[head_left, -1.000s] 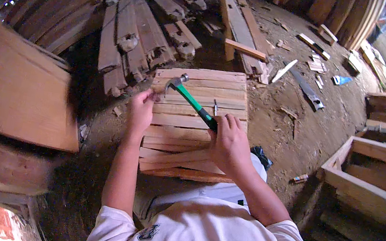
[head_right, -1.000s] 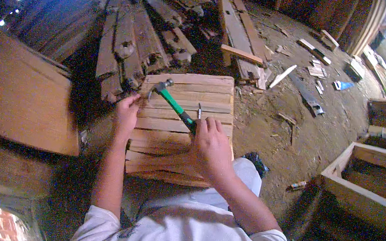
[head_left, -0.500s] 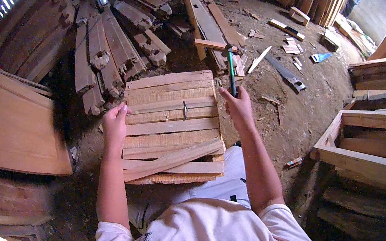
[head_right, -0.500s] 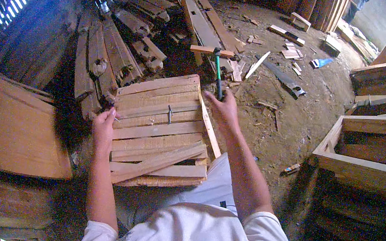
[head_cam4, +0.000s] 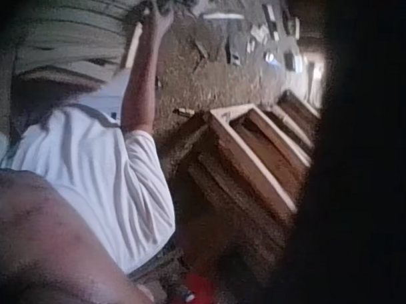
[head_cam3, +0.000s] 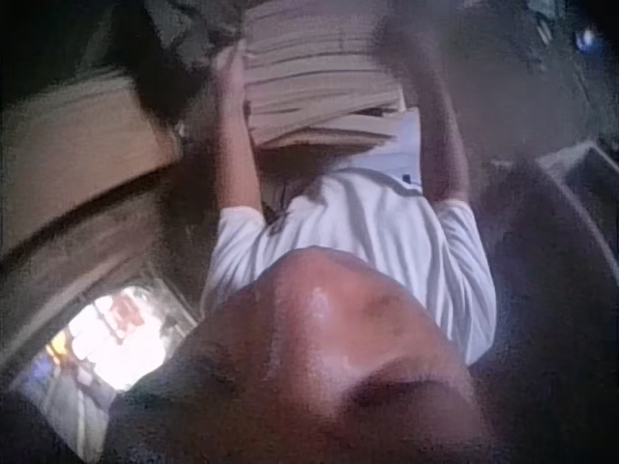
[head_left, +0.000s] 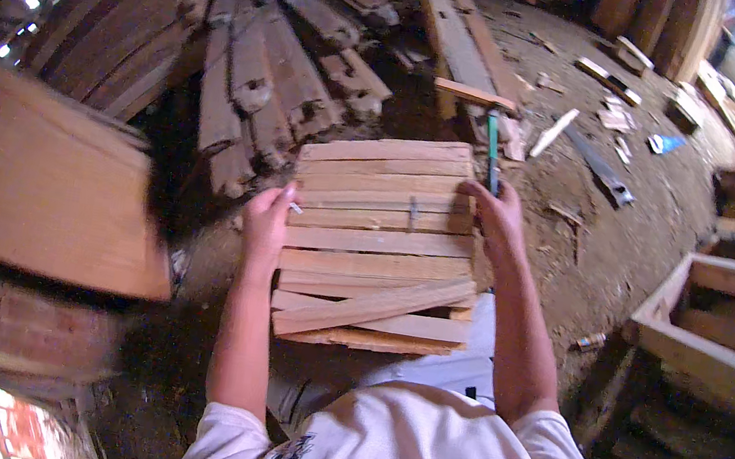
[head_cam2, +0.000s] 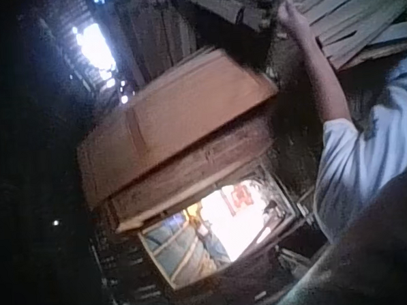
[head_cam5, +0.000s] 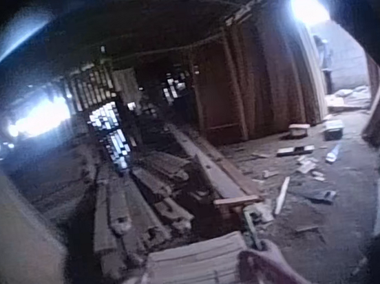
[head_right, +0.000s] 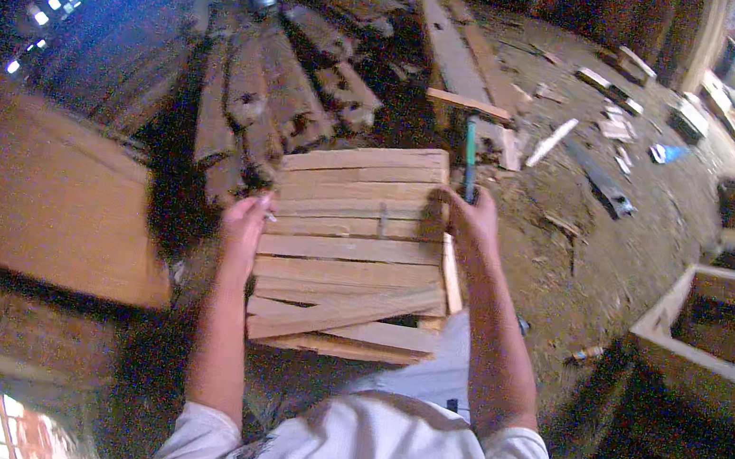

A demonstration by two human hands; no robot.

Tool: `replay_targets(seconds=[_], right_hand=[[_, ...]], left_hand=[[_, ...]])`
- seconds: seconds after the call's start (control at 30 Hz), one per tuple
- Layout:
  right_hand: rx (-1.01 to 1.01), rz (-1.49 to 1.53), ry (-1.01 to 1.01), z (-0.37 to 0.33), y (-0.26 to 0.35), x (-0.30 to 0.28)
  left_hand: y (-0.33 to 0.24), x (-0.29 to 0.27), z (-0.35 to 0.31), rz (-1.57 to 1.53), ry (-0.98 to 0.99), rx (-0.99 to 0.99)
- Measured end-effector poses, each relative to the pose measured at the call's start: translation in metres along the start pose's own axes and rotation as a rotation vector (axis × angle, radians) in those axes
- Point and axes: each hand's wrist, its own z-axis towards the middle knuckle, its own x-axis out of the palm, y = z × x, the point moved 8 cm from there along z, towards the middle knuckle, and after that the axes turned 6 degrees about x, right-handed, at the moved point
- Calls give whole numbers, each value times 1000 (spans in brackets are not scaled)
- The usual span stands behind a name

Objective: The person sits on the floor and uses a hammer to drive nails into a wooden crate, securing the slats together. The person repeatedly positions nails and hammers them into place while adjusting the crate's orientation.

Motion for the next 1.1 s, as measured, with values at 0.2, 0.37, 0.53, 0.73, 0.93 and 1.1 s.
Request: replay_targets(seconds=[0.2, 0.37, 0.53, 0.73, 0.93, 1.1], right_hand=[[-73, 64, 31, 6, -3, 0], [-33, 41, 17, 11, -9, -5], [-46, 25, 11, 5, -2, -3], [-26, -12, 1, 3, 1, -1], [16, -47, -7, 2, 1, -1], [-5, -88, -14, 5, -4, -6]], left_hand=[[3, -2, -3, -309, 6, -29], [-5, 2, -9, -101, -50, 46], [15, 1, 1, -75, -62, 60], [27, -2, 5, -93, -65, 59], [28, -5, -1, -284, -81, -42], [11, 0, -6, -380, -66, 1]])
